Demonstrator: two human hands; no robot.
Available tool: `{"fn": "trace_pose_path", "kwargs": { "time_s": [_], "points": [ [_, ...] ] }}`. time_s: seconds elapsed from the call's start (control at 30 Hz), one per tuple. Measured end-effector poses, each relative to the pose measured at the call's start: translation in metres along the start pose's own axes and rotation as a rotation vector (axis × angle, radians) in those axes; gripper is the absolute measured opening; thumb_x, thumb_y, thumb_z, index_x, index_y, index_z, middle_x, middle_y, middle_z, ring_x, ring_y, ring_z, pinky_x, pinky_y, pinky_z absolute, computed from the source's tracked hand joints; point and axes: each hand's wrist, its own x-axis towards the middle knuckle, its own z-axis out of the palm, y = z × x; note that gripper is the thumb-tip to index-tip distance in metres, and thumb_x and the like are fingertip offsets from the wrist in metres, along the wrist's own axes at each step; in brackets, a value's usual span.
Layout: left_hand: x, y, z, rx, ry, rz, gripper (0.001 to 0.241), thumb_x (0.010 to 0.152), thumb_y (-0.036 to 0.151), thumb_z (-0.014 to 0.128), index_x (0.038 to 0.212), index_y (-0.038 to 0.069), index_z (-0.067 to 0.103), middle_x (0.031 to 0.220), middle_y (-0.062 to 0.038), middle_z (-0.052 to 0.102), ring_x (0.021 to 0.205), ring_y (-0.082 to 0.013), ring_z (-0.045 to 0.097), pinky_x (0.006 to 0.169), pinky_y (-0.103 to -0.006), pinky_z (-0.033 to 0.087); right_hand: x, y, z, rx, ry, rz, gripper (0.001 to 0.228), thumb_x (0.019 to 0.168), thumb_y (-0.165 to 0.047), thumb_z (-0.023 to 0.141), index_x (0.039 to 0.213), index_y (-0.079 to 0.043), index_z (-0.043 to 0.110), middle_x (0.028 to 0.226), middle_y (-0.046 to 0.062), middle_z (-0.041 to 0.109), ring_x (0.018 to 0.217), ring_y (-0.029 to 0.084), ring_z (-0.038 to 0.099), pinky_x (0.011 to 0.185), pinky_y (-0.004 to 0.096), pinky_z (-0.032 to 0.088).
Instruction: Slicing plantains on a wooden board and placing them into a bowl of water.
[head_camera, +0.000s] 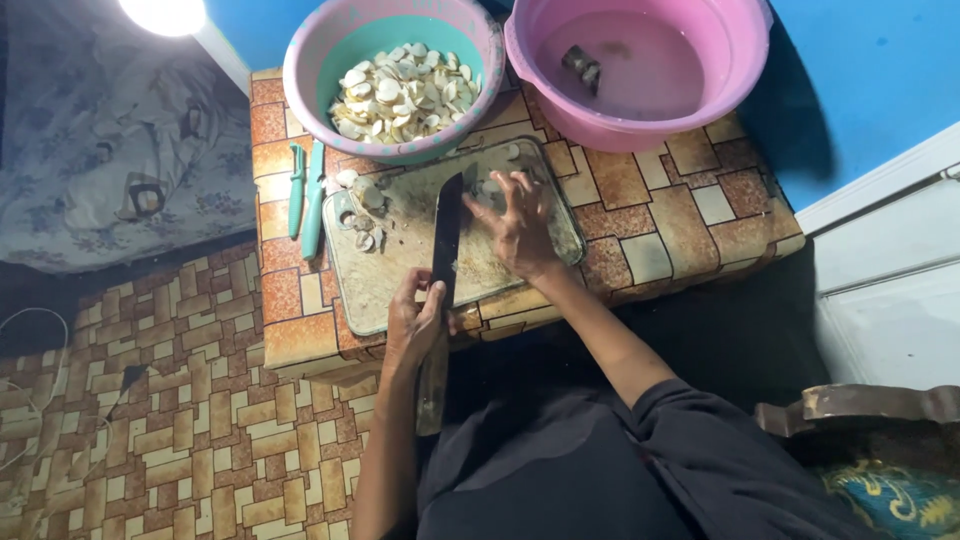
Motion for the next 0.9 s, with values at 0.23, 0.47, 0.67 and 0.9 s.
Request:
{"fn": "trace_pose_path", "kwargs": {
  "time_s": [0.23,0.47,0.67,0.9],
  "points": [
    [-0.002,0.003,-0.007,-0.069,0.051,0.038,0.012,0.090,0.008,0.048,0.098,0.000,0.053,0.077,-0.015,0.049,0.036,-0.0278,0.059,0.030,-0.0325,0.049,0.004,0.024,-0.013,0.149,-0.039,0.217,0.033,0.078,-0.004,0.057,0.110,-0.010,0.058,0.127,0.015,0.034,0.120,0.040,0.034,0.087,0.059,0.037],
    [0.005,-0.012,-0.026,-0.134,0.142,0.141,0.010,0.091,0.004,0.048,0.096,-0.002,0.052,0.072,-0.014,0.051,0.035,-0.0268,0.058,0.028,-0.0318,0.047,0.008,0.050,-0.014,0.336,-0.164,0.315,0.018,0.081,0.001,0.046,0.094,-0.011,0.052,0.102,0.010,0.044,0.087,0.041,0.058,0.068,0.050,0.052],
    [0.006,-0.022,-0.029,-0.180,0.114,0.210,0.008,0.091,0.005,0.047,0.093,-0.002,0.052,0.068,-0.011,0.048,0.033,-0.0260,0.057,0.026,-0.0311,0.047,0.014,0.088,-0.009,0.350,-0.112,0.230,0.008,0.072,-0.014,0.058,0.074,-0.021,0.061,0.075,0.004,0.057,0.071,0.026,0.064,0.065,0.034,0.051],
    [0.004,-0.023,-0.032,-0.185,0.109,0.235,0.010,0.092,0.005,0.046,0.093,-0.003,0.052,0.067,-0.010,0.047,0.033,-0.0251,0.057,0.026,-0.0303,0.047,0.040,0.168,0.135,-0.005,-0.548,0.429,0.024,0.070,-0.015,0.058,0.093,-0.009,0.061,0.100,0.012,0.057,0.092,0.031,0.062,0.065,0.054,0.052]
  ]
}}
